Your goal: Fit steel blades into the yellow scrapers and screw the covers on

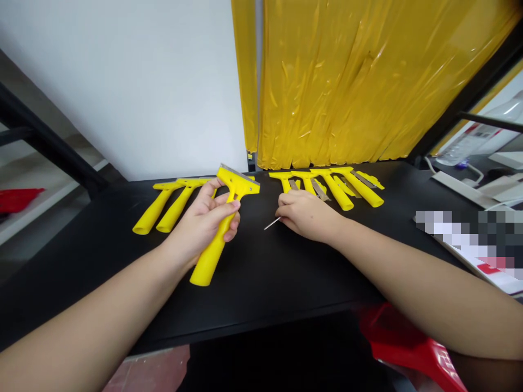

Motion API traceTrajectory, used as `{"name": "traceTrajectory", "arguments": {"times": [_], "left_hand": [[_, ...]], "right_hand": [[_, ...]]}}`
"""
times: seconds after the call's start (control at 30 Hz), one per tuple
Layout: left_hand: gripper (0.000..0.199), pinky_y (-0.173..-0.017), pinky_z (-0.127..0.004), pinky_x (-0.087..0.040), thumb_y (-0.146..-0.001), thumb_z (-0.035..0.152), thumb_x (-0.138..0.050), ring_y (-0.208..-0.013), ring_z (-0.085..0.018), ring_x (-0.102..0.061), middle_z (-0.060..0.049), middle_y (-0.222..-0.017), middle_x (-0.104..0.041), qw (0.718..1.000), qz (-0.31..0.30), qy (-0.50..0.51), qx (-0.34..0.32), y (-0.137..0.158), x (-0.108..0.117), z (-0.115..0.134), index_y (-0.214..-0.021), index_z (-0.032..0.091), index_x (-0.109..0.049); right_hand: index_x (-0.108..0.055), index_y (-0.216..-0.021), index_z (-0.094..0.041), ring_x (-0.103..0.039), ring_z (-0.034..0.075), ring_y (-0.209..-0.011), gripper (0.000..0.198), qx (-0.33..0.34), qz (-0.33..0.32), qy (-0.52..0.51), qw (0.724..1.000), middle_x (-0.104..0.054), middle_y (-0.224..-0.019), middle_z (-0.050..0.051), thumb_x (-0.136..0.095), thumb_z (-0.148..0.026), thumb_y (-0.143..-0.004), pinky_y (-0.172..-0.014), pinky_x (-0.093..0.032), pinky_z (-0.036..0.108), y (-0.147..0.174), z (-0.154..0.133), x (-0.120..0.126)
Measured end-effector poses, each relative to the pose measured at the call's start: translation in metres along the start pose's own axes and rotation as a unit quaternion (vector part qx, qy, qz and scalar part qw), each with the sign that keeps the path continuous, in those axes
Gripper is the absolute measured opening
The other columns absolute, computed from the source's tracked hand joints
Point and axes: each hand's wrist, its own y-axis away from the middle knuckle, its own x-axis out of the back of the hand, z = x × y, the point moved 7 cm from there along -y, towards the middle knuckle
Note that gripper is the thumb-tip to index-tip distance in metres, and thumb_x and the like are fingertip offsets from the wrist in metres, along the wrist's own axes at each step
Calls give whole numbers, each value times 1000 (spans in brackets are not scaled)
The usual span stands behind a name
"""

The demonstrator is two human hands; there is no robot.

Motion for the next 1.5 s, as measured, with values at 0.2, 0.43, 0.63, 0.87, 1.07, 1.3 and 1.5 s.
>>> {"name": "traceTrajectory", "arguments": {"times": [0.2, 0.43, 0.63, 0.87, 1.07, 1.3, 1.5], "left_hand": [[45, -39, -14, -42, -86, 17, -76, -51, -6, -54, 5, -84, -61, 1000, -7, 1, 10, 1, -1, 0, -116, 26, -44], [41, -39, -14, -43, -93, 16, -68, -43, -6, -52, 9, -76, -59, 996, -60, -33, 55, 12, -22, -9, -117, 27, -37], [43, -40, -15, -47, -95, 21, -69, -49, -5, -56, 7, -90, -57, 989, -111, -79, 49, 21, -39, -19, -122, 30, -36], [37, -44, -17, -51, -98, 26, -66, -61, -7, -59, 2, -102, -57, 981, -120, -151, 27, 26, -42, -19, -123, 31, -39], [37, -42, -16, -49, -98, 27, -67, -57, -8, -60, 4, -93, -58, 981, -143, -119, 53, 27, -45, -22, -120, 31, -38], [41, -44, -17, -44, -97, 31, -71, -50, -10, -58, 5, -73, -61, 963, -181, -21, 200, 26, -44, -40, -124, 27, -41], [44, -41, -16, -35, -92, 25, -74, -45, -9, -52, 3, -63, -61, 957, -133, 37, 256, 19, -35, -50, -124, 23, -44]], "right_hand": [[-72, -87, -19, -60, 23, -86, 11, 13, 27, -49, 998, -71, -90, 7, -64, -17, -93, -80, -43, 37, 6, -8, 13], [-73, -93, -21, -51, 12, -58, 14, -58, 215, -271, 937, -68, -72, -1, -70, -35, -97, -58, -40, 28, 17, -8, 47], [-75, -94, -20, -55, 12, -60, 18, -84, 207, -370, 902, -68, -72, 0, -72, -38, -96, -58, -42, 27, 15, -9, 40], [-71, -86, -19, -50, 11, -61, 27, -99, 185, -467, 859, -65, -71, -1, -79, -44, -91, -58, -41, 27, 12, -8, 34], [-59, -75, -20, -43, 10, -56, 47, -155, 178, -519, 821, -56, -65, -4, -91, -55, -73, -53, -35, 27, 10, 5, 30], [-58, -83, -21, -33, 10, -58, 45, -184, 145, -451, 861, -40, -64, -9, -92, -47, -72, -52, -29, 27, 13, 17, 24], [-55, -108, -23, -55, 14, -77, 28, -174, 147, -413, 882, -56, -97, 1, -72, -23, -85, -72, -51, 31, 25, 44, 19]]}}
